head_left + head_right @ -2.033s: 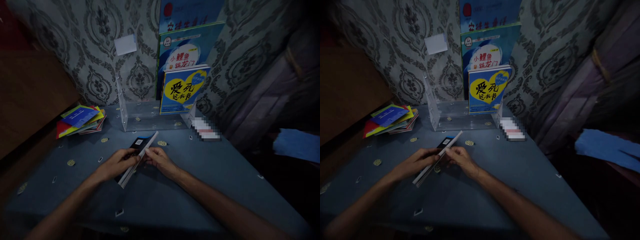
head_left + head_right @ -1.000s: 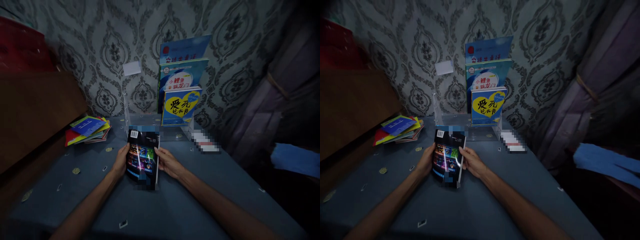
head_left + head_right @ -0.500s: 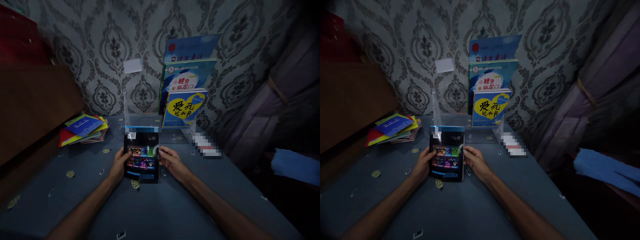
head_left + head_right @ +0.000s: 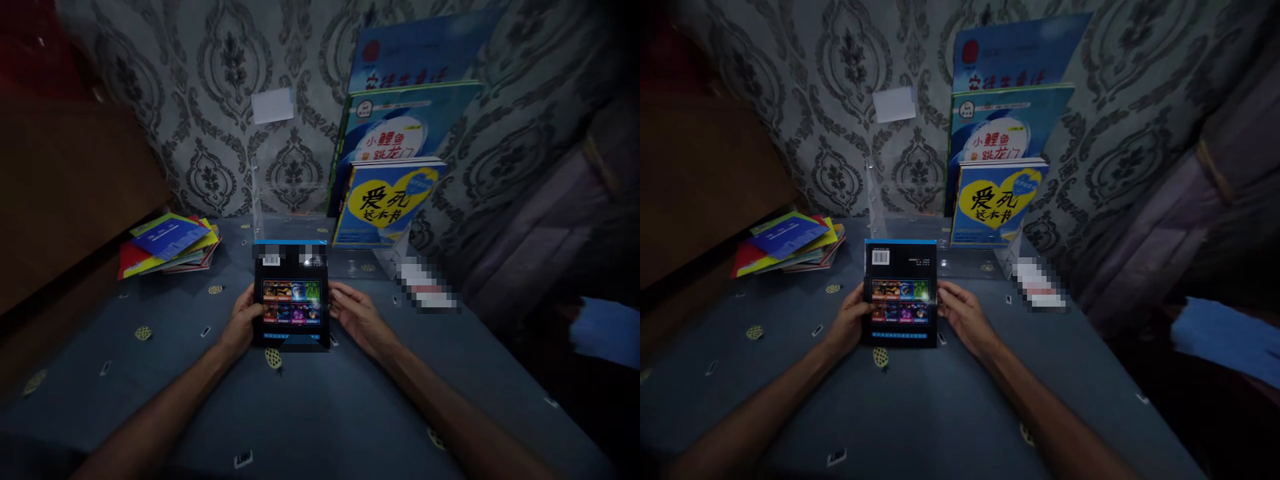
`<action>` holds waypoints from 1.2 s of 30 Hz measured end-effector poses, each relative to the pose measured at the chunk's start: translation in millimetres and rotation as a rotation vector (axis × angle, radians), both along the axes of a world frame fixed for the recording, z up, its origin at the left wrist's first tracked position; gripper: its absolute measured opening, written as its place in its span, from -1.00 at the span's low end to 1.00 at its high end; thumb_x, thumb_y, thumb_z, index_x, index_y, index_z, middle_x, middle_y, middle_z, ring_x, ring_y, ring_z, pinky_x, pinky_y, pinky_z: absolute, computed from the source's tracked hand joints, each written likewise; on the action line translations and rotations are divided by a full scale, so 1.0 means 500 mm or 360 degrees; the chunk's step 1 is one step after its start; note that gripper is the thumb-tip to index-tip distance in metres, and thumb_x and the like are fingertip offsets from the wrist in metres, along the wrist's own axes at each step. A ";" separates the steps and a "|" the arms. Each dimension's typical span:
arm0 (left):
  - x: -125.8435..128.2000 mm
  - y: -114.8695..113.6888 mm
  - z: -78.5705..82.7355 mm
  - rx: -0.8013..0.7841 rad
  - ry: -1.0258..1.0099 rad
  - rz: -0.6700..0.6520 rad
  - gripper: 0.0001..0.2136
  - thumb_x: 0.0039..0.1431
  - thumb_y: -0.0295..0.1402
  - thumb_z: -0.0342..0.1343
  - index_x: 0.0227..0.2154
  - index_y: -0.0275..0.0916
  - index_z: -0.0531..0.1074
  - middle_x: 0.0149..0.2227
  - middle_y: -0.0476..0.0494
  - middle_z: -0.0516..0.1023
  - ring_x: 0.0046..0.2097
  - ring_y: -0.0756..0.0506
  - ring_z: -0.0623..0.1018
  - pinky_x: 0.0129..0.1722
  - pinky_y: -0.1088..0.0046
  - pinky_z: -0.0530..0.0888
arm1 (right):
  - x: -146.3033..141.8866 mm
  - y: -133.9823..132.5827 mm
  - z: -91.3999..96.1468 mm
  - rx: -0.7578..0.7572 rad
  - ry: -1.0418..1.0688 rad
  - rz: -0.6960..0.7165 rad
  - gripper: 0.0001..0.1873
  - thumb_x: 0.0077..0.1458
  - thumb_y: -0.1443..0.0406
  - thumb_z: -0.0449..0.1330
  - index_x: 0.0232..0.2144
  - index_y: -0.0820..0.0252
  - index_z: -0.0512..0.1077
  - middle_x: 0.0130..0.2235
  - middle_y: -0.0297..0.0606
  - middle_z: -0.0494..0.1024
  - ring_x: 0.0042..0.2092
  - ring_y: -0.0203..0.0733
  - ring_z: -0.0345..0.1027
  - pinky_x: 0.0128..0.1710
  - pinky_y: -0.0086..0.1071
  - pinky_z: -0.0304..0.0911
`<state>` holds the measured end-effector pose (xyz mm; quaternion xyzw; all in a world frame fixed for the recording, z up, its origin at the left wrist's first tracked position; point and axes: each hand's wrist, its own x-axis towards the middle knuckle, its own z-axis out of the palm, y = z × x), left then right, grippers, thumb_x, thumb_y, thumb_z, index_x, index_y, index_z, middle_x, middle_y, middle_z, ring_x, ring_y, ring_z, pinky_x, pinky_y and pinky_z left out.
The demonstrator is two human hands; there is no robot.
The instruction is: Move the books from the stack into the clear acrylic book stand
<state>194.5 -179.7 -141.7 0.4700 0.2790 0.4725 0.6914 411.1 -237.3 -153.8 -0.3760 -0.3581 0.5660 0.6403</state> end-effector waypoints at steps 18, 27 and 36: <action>-0.011 -0.010 0.003 -0.0039 -0.0043 -0.0107 -0.63 -0.24 -0.50 0.21 -0.24 -0.25 0.50 -0.30 -0.03 0.61 -0.31 -0.07 0.56 -0.28 0.46 0.45 | -0.002 -0.004 -0.016 -0.0049 -0.0274 -0.0003 -0.43 -0.11 0.09 0.43 -0.04 0.07 0.46 -0.45 -0.39 0.49 -0.48 -0.31 0.33 -0.64 -0.51 0.20; -0.014 -0.012 0.005 -0.0064 -0.0043 -0.0115 -0.64 -0.26 -0.50 0.20 -0.26 -0.26 0.50 -0.30 -0.05 0.62 -0.29 -0.10 0.56 -0.26 0.41 0.47 | -0.001 -0.001 -0.023 0.0029 -0.0321 -0.0004 -0.45 -0.07 0.10 0.41 -0.02 0.11 0.45 -0.47 -0.39 0.50 -0.56 -0.38 0.27 -0.67 -0.52 0.20; -0.013 -0.009 0.000 -0.0098 -0.0021 -0.0114 -0.62 -0.27 -0.49 0.20 -0.24 -0.25 0.49 -0.31 -0.05 0.62 -0.22 -0.15 0.58 -0.22 0.37 0.48 | -0.002 -0.002 -0.023 0.0000 -0.0318 -0.0002 -0.44 -0.06 0.10 0.39 -0.01 0.14 0.44 -0.45 -0.39 0.51 -0.58 -0.40 0.25 -0.68 -0.51 0.18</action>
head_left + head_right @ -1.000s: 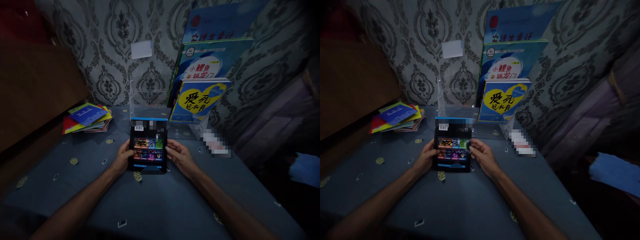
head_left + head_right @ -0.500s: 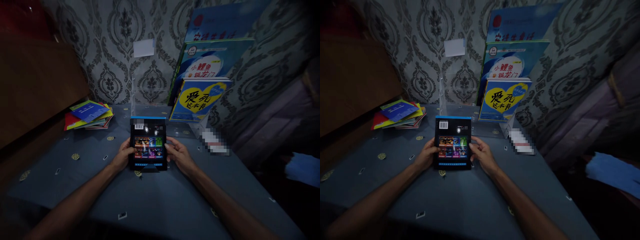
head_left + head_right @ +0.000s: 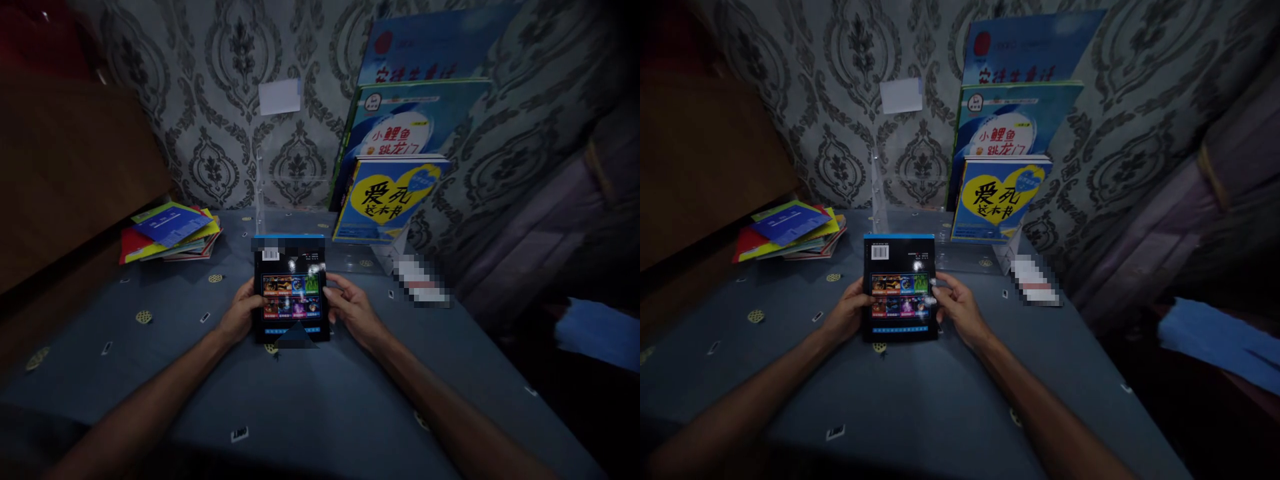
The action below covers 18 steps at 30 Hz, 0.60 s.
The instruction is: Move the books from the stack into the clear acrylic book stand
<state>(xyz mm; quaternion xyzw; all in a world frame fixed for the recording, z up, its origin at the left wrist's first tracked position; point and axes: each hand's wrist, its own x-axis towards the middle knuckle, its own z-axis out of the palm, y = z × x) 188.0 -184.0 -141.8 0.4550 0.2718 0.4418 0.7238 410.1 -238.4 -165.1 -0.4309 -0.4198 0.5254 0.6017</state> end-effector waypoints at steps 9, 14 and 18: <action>0.001 -0.006 0.005 -0.0028 -0.0021 0.0005 -0.63 -0.29 -0.50 0.18 -0.27 -0.24 0.50 -0.33 -0.03 0.62 -0.28 -0.12 0.57 -0.28 0.42 0.46 | -0.004 -0.002 0.003 0.0006 0.0043 -0.0010 -0.47 -0.09 0.08 0.41 -0.06 0.10 0.45 -0.48 -0.43 0.48 -0.61 -0.43 0.19 -0.70 -0.54 0.11; -0.003 -0.006 0.005 -0.0096 -0.0054 -0.0017 -0.66 -0.29 -0.52 0.17 -0.30 -0.26 0.50 -0.33 -0.05 0.63 -0.34 -0.10 0.57 -0.30 0.41 0.48 | -0.015 -0.011 0.023 -0.0021 0.0095 0.0032 -0.50 -0.09 0.09 0.41 -0.09 0.07 0.46 -0.57 -0.51 0.37 -0.64 -0.47 0.05 -0.72 -0.56 -0.05; -0.007 -0.003 0.005 -0.0101 -0.0049 -0.0033 -0.64 -0.30 -0.52 0.18 -0.29 -0.27 0.52 -0.32 -0.06 0.64 -0.32 -0.11 0.58 -0.28 0.40 0.49 | -0.018 -0.014 0.029 -0.0073 0.0119 0.0072 -0.48 -0.12 0.08 0.43 -0.09 0.06 0.46 -0.59 -0.53 0.33 -0.63 -0.47 0.02 -0.71 -0.56 -0.08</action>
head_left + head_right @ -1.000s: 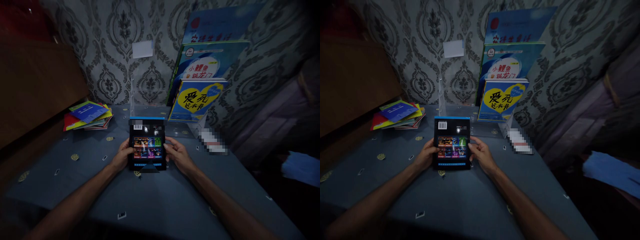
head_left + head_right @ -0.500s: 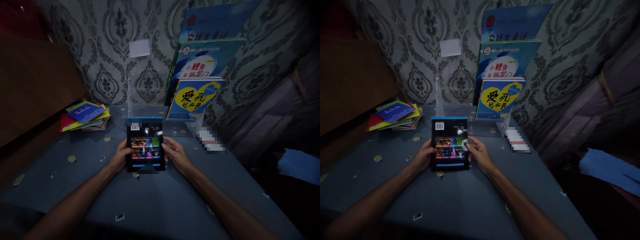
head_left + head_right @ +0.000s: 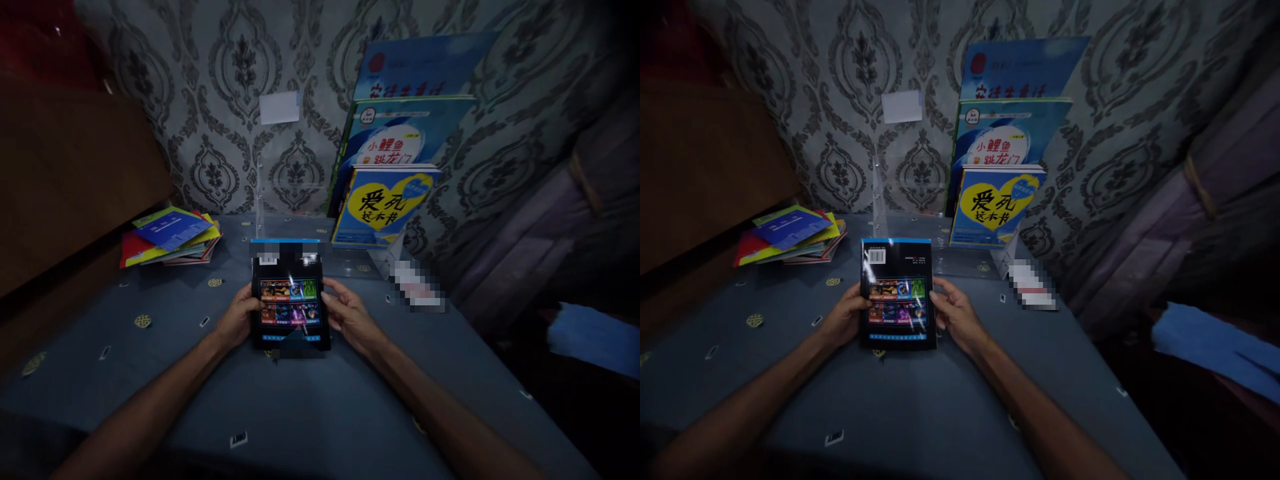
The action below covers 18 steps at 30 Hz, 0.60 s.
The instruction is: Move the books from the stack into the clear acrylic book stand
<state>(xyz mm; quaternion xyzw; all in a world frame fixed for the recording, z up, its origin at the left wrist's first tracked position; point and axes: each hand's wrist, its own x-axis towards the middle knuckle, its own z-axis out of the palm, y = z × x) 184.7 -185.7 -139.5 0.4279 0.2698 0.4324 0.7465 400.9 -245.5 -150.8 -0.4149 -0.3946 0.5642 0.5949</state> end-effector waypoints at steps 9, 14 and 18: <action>0.003 0.000 0.000 0.0107 0.0070 0.0019 -0.67 -0.31 -0.51 0.20 -0.34 -0.27 0.54 -0.37 -0.08 0.64 -0.26 -0.21 0.60 -0.21 0.29 0.50 | 0.016 -0.002 0.012 0.0300 -0.0258 -0.0112 -0.55 -0.05 0.08 0.39 -0.08 0.01 0.50 -0.34 -0.35 0.56 -0.47 -0.32 0.31 -0.48 -0.40 0.29; -0.001 -0.008 -0.001 0.0406 0.0238 0.0097 -0.72 -0.25 -0.48 0.25 -0.34 -0.22 0.57 -0.34 -0.08 0.63 -0.21 -0.21 0.56 -0.12 0.28 0.46 | 0.018 -0.011 0.037 0.0473 -0.0441 -0.0260 -0.68 0.00 0.06 0.35 -0.19 -0.01 0.56 -0.21 -0.29 0.60 -0.18 -0.15 0.44 -0.09 -0.21 0.36; -0.007 -0.006 0.010 0.1035 0.0445 -0.0133 -0.85 -0.07 -0.35 0.26 -0.37 -0.20 0.61 -0.25 -0.21 0.64 -0.06 -0.28 0.53 0.05 0.20 0.37 | 0.028 -0.017 0.022 0.0559 -0.0604 -0.0162 -0.65 -0.04 -0.04 0.35 -0.32 0.04 0.61 -0.20 -0.20 0.61 -0.07 -0.02 0.44 0.02 -0.10 0.28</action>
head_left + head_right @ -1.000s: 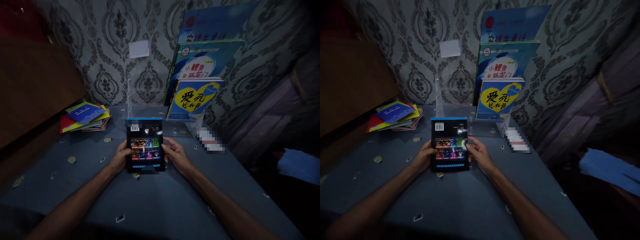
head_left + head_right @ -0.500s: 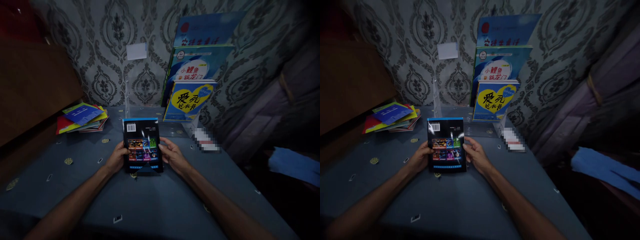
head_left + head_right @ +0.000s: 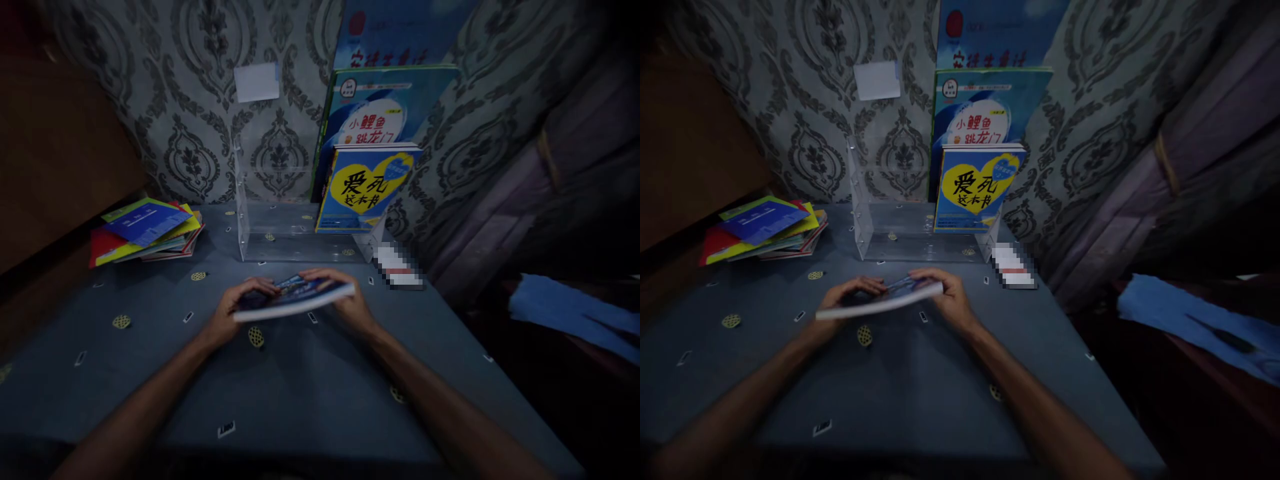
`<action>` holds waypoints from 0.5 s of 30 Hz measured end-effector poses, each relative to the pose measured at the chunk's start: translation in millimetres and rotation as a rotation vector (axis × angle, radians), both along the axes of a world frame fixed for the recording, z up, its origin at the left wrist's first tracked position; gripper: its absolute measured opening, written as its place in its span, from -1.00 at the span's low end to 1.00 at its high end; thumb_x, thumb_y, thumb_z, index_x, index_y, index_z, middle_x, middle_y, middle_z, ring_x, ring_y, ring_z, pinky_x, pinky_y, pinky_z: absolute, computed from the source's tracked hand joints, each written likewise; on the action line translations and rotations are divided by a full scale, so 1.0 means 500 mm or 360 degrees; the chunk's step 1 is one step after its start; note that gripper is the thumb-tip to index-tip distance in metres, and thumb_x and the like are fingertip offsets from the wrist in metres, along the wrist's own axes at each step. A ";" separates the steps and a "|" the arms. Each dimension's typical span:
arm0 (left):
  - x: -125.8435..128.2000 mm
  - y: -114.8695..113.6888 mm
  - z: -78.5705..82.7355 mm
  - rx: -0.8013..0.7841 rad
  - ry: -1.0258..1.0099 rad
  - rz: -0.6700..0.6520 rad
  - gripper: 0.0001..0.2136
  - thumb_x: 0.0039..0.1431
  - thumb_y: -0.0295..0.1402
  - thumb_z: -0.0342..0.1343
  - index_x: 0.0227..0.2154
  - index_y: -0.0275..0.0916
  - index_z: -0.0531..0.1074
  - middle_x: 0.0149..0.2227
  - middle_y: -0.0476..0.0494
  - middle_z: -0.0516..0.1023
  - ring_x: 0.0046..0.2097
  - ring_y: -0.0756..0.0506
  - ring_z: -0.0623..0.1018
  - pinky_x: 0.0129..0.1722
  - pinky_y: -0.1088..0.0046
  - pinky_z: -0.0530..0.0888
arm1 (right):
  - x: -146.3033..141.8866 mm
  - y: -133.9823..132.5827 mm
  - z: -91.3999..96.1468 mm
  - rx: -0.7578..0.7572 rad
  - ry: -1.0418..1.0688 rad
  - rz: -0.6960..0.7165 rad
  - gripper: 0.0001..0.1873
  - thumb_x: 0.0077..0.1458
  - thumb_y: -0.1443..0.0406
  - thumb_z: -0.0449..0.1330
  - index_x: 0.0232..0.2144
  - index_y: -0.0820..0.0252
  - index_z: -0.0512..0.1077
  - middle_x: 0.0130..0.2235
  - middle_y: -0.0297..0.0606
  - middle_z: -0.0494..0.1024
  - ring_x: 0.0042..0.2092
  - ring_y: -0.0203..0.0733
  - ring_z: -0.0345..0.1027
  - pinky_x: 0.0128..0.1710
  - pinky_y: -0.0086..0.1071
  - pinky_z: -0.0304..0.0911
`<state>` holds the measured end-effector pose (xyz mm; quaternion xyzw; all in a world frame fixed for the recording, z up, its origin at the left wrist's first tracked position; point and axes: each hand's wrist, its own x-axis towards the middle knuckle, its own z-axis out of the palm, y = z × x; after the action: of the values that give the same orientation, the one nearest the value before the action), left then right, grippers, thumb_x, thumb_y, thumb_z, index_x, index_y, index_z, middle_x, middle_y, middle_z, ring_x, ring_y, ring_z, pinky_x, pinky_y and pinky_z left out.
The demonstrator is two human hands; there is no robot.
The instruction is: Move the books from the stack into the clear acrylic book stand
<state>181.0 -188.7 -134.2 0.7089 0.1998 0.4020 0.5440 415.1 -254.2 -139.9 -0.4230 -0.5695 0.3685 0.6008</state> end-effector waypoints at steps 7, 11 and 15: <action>-0.007 0.003 -0.015 0.0417 0.0338 -0.0125 -0.84 0.07 -0.38 0.21 -0.30 -0.07 0.64 -0.20 -0.24 0.64 0.07 -0.32 0.46 0.11 0.10 0.28 | 0.016 -0.014 -0.058 0.0024 -0.0202 0.0204 -0.64 -0.04 -0.06 0.34 -0.39 0.06 0.62 -0.16 -0.10 0.60 0.00 0.05 0.43 0.08 -0.02 0.23; -0.009 0.004 -0.021 0.0402 0.0324 -0.0105 -0.88 0.05 -0.32 0.24 -0.33 -0.07 0.64 -0.21 -0.25 0.65 0.05 -0.35 0.47 0.10 0.09 0.29 | 0.014 -0.019 -0.054 0.0085 -0.0219 0.0183 -0.67 0.02 -0.04 0.31 -0.38 0.06 0.62 -0.16 -0.10 0.61 -0.01 0.04 0.43 0.08 -0.03 0.23; 0.002 0.005 -0.011 0.0145 0.0226 -0.0111 -0.81 0.02 -0.20 0.26 -0.33 -0.16 0.64 -0.20 -0.27 0.63 -0.06 -0.31 0.54 0.03 0.18 0.38 | 0.016 -0.030 -0.031 0.0081 -0.0238 0.0108 -0.68 0.05 0.01 0.29 -0.31 0.10 0.61 -0.20 -0.12 0.63 -0.09 0.00 0.48 -0.01 -0.12 0.31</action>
<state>181.9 -186.0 -139.8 0.7662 0.1946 0.3402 0.5092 422.9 -269.1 -155.3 -0.4146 -0.6359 0.3414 0.5542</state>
